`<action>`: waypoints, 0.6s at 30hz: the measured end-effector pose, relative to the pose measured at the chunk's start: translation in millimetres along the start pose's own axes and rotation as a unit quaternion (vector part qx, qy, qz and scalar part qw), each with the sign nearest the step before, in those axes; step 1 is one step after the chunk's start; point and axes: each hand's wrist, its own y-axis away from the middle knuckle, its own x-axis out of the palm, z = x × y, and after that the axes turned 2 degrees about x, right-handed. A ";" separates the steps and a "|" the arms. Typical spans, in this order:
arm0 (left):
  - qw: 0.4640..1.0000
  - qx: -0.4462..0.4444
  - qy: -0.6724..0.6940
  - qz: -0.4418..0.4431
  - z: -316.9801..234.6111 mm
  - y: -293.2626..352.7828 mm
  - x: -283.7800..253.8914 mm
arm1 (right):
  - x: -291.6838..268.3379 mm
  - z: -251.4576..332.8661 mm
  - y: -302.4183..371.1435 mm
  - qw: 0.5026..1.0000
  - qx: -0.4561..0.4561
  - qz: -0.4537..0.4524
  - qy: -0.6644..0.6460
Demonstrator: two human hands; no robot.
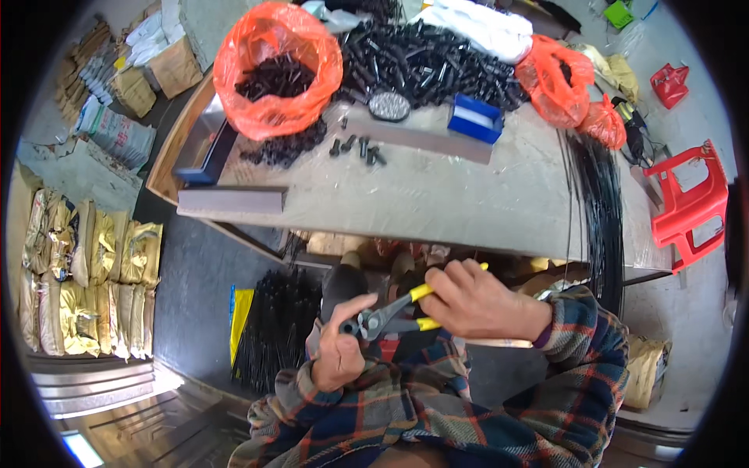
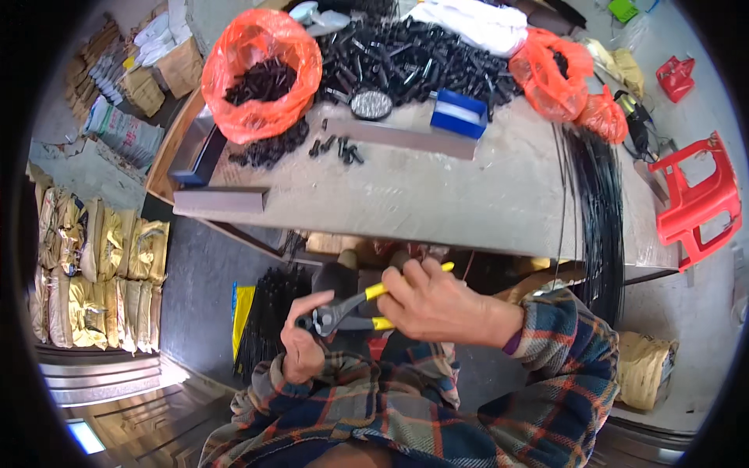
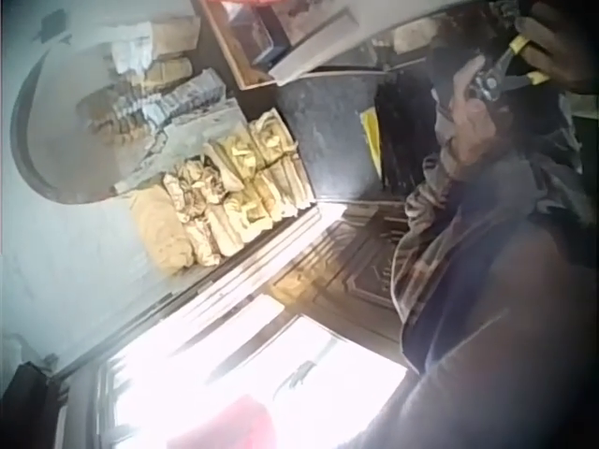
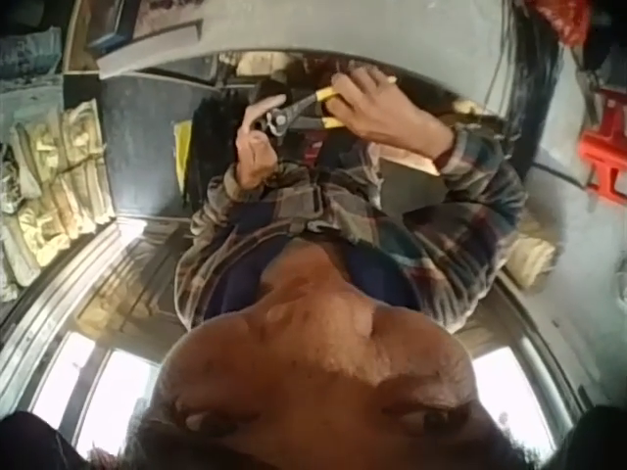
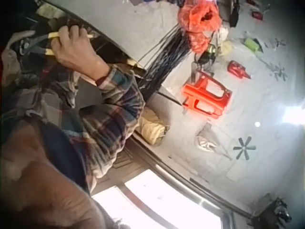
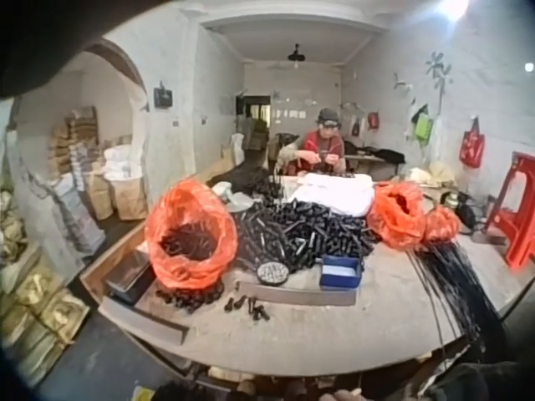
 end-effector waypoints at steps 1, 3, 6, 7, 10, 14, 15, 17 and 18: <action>0.999 -0.029 0.010 0.008 -1.9 0.3 -2.7 | 5.0 1.6 -0.7 0.999 0.007 -0.024 -0.026; 0.997 -0.057 0.040 -0.029 -2.2 -8.1 3.6 | 11.8 -3.4 -5.6 0.996 0.034 -0.050 -0.073; 0.992 -0.094 0.080 -0.005 -7.3 -23.0 1.3 | 3.3 -11.3 -7.0 0.975 0.063 -0.021 -0.213; 0.994 -0.073 0.084 0.016 -1.5 -22.8 -2.8 | 2.2 -17.2 -4.6 0.933 0.068 0.064 -0.348; 0.987 -0.068 0.129 0.060 1.2 -22.4 -7.3 | 2.3 -30.1 2.7 0.812 0.054 0.197 -0.547; 0.986 -0.056 0.138 0.070 3.0 -19.5 -7.0 | -12.1 -34.6 -5.0 0.698 0.101 0.279 -0.651; 0.986 -0.050 0.139 0.077 2.5 -20.7 -7.6 | -14.0 -36.3 -6.2 0.705 0.104 0.281 -0.642; 0.986 -0.046 0.140 0.081 -1.0 -18.7 -6.4 | -18.3 -35.0 -8.4 0.719 0.106 0.280 -0.627; 0.988 -0.036 0.130 0.074 -2.8 -18.6 -3.9 | -21.3 -34.6 -8.8 0.719 0.106 0.281 -0.626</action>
